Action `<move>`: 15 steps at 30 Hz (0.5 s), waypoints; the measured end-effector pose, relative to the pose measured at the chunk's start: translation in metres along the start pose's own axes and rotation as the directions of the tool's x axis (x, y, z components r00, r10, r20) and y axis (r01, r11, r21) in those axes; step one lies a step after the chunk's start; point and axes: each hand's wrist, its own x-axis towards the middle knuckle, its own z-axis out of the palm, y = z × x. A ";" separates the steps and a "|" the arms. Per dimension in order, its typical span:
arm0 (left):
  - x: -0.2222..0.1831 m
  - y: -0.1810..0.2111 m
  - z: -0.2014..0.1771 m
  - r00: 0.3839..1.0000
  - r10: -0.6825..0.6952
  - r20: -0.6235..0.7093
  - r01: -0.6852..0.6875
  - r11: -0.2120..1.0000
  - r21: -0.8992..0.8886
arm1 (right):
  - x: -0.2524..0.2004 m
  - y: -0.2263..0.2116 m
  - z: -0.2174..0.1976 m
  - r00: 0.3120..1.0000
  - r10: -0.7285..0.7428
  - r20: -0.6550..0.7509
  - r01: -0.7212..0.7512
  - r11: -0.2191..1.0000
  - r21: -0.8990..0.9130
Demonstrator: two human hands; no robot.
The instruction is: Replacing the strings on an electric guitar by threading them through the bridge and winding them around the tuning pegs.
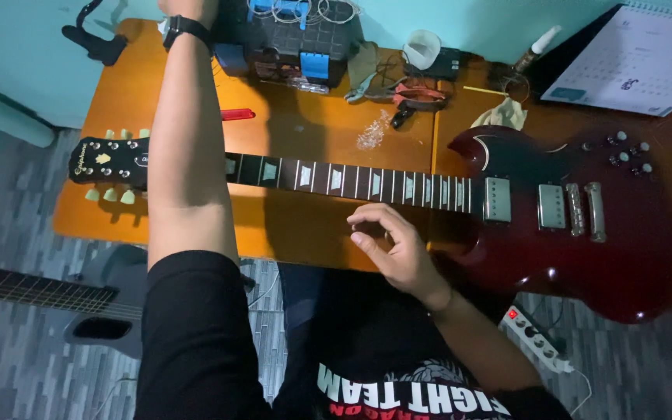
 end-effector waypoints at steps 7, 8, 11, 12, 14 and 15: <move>-0.009 0.008 -0.016 0.994 0.106 -0.005 -0.104 0.986 0.129 | -0.008 -0.001 -0.005 0.999 -0.038 -0.039 0.037 0.998 -0.047; -0.013 0.010 -0.021 0.993 0.117 -0.006 -0.115 0.982 0.151 | -0.011 0.001 -0.005 0.996 -0.053 -0.073 0.046 0.995 -0.091; -0.042 0.019 -0.044 0.990 0.139 -0.001 -0.136 0.965 0.223 | -0.019 0.009 -0.017 0.975 -0.182 -0.127 0.144 0.955 -0.259; -0.054 0.021 -0.051 0.990 0.142 0.003 -0.138 0.959 0.248 | -0.022 0.009 -0.022 0.978 -0.173 -0.116 0.140 0.958 -0.249; -0.075 0.026 -0.071 0.989 0.147 0.001 -0.140 0.941 0.308 | -0.021 0.006 -0.034 0.936 -0.328 -0.126 0.220 0.827 -0.517; -0.085 0.028 -0.081 0.988 0.153 0.001 -0.144 0.930 0.338 | -0.020 0.004 -0.043 0.938 -0.328 -0.113 0.230 0.831 -0.506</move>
